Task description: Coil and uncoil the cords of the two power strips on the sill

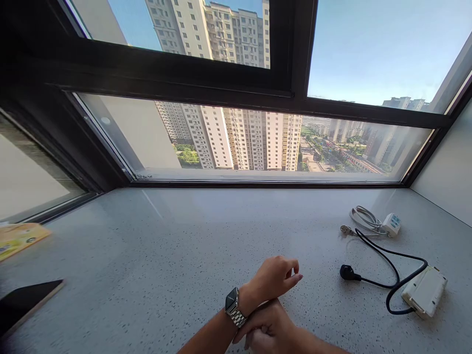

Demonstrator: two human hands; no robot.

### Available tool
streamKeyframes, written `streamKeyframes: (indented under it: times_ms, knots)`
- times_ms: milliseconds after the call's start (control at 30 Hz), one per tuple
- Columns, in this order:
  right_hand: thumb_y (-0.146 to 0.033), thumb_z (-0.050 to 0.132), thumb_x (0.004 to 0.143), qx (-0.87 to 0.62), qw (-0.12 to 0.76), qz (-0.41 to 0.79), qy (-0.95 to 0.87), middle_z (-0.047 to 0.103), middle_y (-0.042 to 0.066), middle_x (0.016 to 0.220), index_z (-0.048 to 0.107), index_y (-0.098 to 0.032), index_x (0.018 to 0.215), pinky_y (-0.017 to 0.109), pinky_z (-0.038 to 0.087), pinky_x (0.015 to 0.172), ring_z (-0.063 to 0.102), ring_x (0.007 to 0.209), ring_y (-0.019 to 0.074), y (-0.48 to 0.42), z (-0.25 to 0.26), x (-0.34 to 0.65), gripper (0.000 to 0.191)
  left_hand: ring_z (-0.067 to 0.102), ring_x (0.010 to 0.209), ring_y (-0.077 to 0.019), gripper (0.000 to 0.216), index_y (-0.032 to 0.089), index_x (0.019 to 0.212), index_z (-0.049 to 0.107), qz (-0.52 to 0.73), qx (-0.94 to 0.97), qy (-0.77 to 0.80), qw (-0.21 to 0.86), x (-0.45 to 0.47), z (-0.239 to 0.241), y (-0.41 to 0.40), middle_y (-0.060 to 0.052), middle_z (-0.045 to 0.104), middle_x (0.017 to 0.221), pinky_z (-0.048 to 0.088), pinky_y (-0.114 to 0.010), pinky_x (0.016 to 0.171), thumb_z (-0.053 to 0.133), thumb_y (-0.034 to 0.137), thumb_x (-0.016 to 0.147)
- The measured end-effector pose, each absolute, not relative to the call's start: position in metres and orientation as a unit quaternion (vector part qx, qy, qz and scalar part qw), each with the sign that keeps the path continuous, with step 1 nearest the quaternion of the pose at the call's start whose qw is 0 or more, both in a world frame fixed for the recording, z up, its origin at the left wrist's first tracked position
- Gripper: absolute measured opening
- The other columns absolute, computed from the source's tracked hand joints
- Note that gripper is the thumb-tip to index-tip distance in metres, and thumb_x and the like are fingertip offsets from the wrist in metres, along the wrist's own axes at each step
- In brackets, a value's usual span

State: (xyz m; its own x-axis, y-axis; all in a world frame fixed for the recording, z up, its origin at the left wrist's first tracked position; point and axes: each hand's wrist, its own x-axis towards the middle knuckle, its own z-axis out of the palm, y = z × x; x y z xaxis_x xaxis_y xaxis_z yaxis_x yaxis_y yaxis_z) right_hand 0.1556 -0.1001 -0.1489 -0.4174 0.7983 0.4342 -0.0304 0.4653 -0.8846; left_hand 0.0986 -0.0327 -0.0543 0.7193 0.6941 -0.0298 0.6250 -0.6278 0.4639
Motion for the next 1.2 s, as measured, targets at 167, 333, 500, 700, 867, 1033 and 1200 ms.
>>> streamKeyframes:
  times_ms: [167,333,500,700,867,1033,1200]
  knots:
    - [-0.017,0.056,0.075,-0.233,0.453,0.585,-0.631,0.069,-0.001,0.066,0.071,-0.021,0.069,0.019,0.049,0.054,0.063,0.054,0.0111,-0.104,-0.13,0.16,0.017,0.064,0.067,-0.0178,0.025,0.022,0.091,0.071,0.088,0.895,0.369,0.234,0.098,-0.052,-0.032,-0.002,0.073,0.076,0.043,-0.026,0.062,0.055,0.041,0.087]
    - [-0.04,0.053,0.079,-0.275,0.398,0.651,-0.586,0.069,0.002,0.067,0.074,-0.018,0.074,0.023,0.047,0.056,0.063,0.055,0.0135,-0.106,-0.124,0.164,0.031,0.062,0.063,-0.0154,0.024,0.021,0.089,0.071,0.103,0.888,0.365,0.258,0.098,-0.052,-0.031,-0.001,0.072,0.074,0.041,-0.024,0.058,0.055,0.039,0.087]
    - [-0.038,0.052,0.074,-0.288,0.382,0.677,-0.56,0.071,0.006,0.07,0.076,-0.016,0.074,0.023,0.045,0.056,0.061,0.055,0.0139,-0.105,-0.126,0.165,0.032,0.062,0.063,-0.0153,0.024,0.021,0.089,0.071,0.109,0.886,0.364,0.264,0.098,-0.053,-0.031,-0.002,0.073,0.075,0.042,-0.024,0.059,0.055,0.039,0.087]
    - [-0.032,0.053,0.074,-0.266,0.396,0.697,-0.535,0.07,0.007,0.07,0.076,-0.011,0.078,0.022,0.046,0.056,0.057,0.053,0.012,-0.104,-0.126,0.163,0.032,0.063,0.064,-0.0147,0.027,0.019,0.09,0.071,0.115,0.885,0.354,0.281,0.097,-0.053,-0.03,-0.003,0.073,0.076,0.044,-0.024,0.061,0.054,0.04,0.088]
    - [-0.035,0.054,0.077,-0.276,0.398,0.681,-0.55,0.069,0.005,0.07,0.076,-0.015,0.076,0.023,0.046,0.057,0.056,0.053,0.0119,-0.103,-0.128,0.163,0.03,0.063,0.065,-0.0146,0.026,0.019,0.09,0.071,0.115,0.883,0.354,0.284,0.097,-0.052,-0.031,-0.003,0.073,0.077,0.043,-0.023,0.06,0.055,0.039,0.088]
    - [-0.034,0.055,0.079,-0.282,0.4,0.665,-0.564,0.068,0.004,0.071,0.074,-0.018,0.073,0.025,0.046,0.058,0.057,0.055,0.0135,-0.105,-0.129,0.164,0.026,0.063,0.066,-0.0147,0.027,0.02,0.092,0.07,0.112,0.882,0.351,0.293,0.096,-0.052,-0.031,-0.002,0.073,0.078,0.043,-0.023,0.058,0.053,0.041,0.089]
    - [-0.033,0.053,0.077,-0.288,0.403,0.662,-0.562,0.071,0.004,0.074,0.077,-0.019,0.076,0.023,0.047,0.058,0.058,0.056,0.0124,-0.105,-0.127,0.163,0.027,0.064,0.067,-0.0149,0.027,0.02,0.091,0.07,0.11,0.882,0.348,0.297,0.096,-0.054,-0.03,-0.003,0.073,0.08,0.042,-0.023,0.057,0.053,0.041,0.089]
